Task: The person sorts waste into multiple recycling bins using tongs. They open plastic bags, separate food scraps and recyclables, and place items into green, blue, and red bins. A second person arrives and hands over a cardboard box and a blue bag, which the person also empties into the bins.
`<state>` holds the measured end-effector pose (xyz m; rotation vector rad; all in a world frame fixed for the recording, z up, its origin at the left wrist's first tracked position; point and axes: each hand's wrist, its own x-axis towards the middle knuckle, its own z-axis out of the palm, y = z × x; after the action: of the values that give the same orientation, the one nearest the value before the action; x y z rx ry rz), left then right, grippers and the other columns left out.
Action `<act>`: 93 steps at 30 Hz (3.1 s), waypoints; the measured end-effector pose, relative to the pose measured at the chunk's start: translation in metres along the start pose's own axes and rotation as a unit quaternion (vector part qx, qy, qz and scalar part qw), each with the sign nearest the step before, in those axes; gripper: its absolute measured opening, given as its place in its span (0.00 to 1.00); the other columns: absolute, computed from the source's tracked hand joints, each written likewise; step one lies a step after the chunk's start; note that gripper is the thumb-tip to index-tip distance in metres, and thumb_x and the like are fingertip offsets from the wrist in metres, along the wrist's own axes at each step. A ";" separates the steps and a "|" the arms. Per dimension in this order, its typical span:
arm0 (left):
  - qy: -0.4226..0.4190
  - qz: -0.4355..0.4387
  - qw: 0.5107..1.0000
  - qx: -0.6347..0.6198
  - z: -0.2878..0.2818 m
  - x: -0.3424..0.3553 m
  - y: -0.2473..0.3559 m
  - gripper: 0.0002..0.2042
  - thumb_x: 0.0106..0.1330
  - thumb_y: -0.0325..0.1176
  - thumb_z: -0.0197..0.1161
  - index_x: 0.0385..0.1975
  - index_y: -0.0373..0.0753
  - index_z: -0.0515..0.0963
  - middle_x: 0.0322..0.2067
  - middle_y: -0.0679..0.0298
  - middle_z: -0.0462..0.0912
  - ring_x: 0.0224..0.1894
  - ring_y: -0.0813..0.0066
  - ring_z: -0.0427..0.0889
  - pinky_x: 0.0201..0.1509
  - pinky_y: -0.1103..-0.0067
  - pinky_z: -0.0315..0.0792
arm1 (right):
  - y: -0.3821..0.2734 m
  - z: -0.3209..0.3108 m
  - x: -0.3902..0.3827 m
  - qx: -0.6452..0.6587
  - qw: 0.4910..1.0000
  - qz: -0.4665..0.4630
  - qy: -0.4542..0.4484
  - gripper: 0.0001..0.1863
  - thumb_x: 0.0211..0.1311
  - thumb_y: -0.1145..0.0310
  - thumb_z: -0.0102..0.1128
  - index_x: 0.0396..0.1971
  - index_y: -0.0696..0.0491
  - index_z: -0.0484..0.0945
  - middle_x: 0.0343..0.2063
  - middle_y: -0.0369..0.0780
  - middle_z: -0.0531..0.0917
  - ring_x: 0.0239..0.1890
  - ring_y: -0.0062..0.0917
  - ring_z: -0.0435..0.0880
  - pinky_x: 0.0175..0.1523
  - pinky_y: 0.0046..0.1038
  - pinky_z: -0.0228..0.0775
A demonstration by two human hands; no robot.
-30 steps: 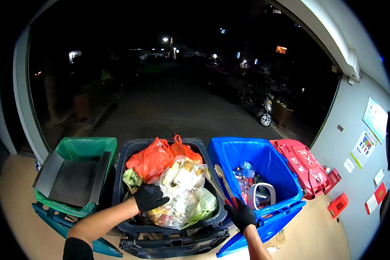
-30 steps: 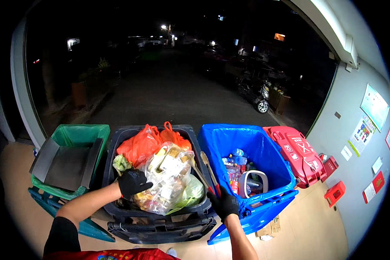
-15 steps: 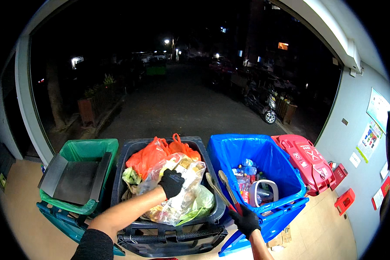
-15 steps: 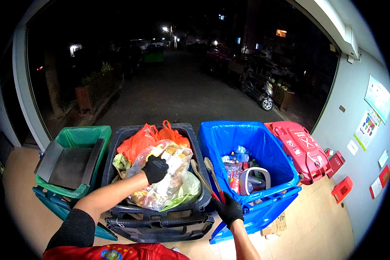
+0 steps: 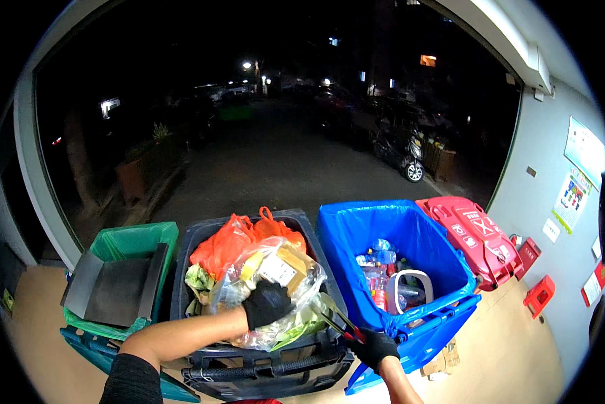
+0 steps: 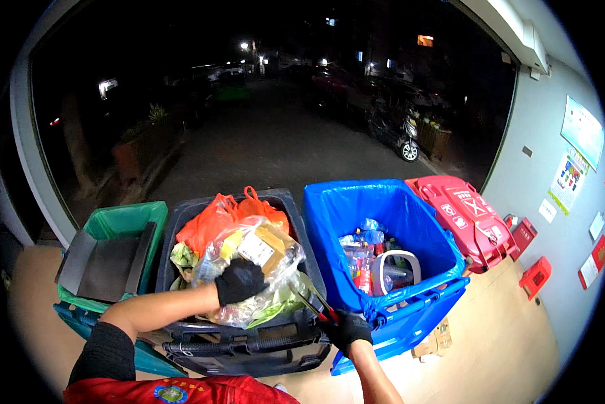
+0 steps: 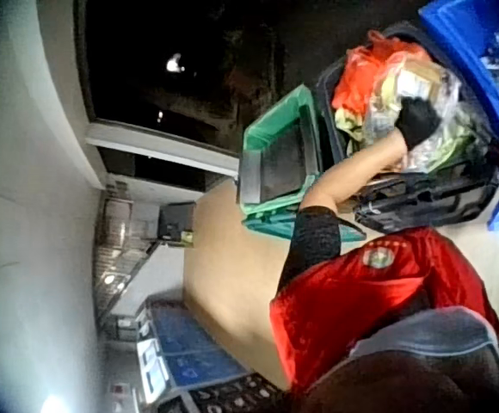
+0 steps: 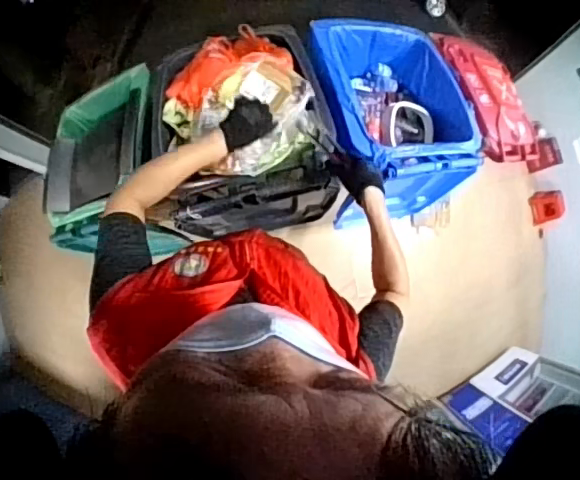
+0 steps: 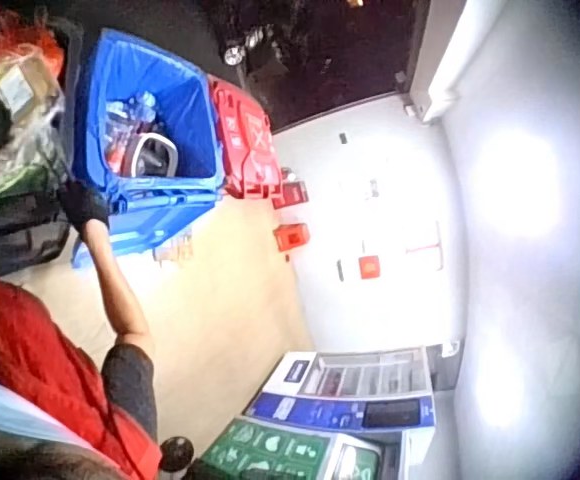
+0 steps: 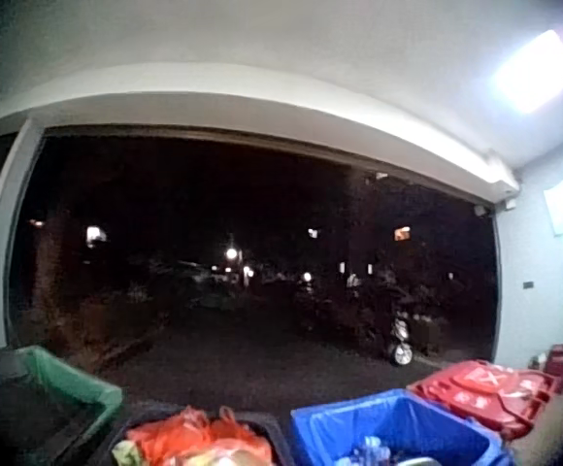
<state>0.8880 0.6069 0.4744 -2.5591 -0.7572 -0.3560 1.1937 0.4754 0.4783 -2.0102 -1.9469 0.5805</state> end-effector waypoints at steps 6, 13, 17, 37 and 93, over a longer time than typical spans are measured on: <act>-0.169 -0.112 0.975 -0.092 0.043 0.060 -0.087 0.26 0.57 0.34 0.58 0.60 0.45 0.71 0.63 0.50 0.68 0.48 0.55 0.82 0.46 0.62 0.77 | -0.003 0.013 0.002 -0.009 0.998 0.030 -0.045 0.27 0.58 0.40 0.56 0.50 0.43 0.78 0.43 0.50 0.83 0.45 0.47 0.82 0.47 0.41 0.73; -0.279 -0.094 0.947 -0.130 0.131 0.035 -0.147 0.53 0.43 0.39 0.70 0.73 0.47 0.47 0.66 0.47 0.62 0.62 0.53 0.71 0.62 0.67 0.69 | -0.010 0.019 0.004 -0.037 0.995 -0.001 -0.089 0.27 0.57 0.40 0.55 0.52 0.40 0.74 0.40 0.47 0.84 0.42 0.46 0.83 0.45 0.46 0.74; -0.303 -0.100 0.942 -0.103 0.043 0.067 -0.098 0.47 0.43 0.45 0.68 0.70 0.49 0.57 0.59 0.44 0.70 0.53 0.52 0.78 0.53 0.67 0.74 | 0.007 0.017 0.001 -0.037 0.996 0.019 -0.074 0.29 0.56 0.38 0.56 0.53 0.41 0.73 0.39 0.48 0.84 0.42 0.46 0.83 0.45 0.45 0.74; 0.175 0.019 0.982 -0.076 0.002 0.023 -0.098 0.10 0.62 0.30 0.57 0.42 0.39 0.79 0.39 0.55 0.83 0.40 0.57 0.84 0.40 0.66 0.78 | 0.000 0.014 -0.013 -0.037 0.998 0.005 -0.046 0.32 0.56 0.38 0.57 0.55 0.42 0.72 0.37 0.49 0.84 0.40 0.47 0.83 0.43 0.44 0.74; 0.062 -0.398 0.609 -0.684 0.085 -0.070 -0.157 0.13 0.70 0.37 0.52 0.46 0.36 0.78 0.39 0.65 0.81 0.39 0.78 0.77 0.43 0.77 0.73 | -0.067 0.018 0.044 0.426 0.888 0.093 -0.142 0.20 0.62 0.48 0.62 0.38 0.52 0.81 0.17 0.34 0.77 0.13 0.16 0.71 0.17 0.20 0.58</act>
<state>0.7520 0.7345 0.4289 -3.0193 -2.1834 -2.0729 1.1266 0.5216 0.4894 -1.5675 -1.2390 1.5297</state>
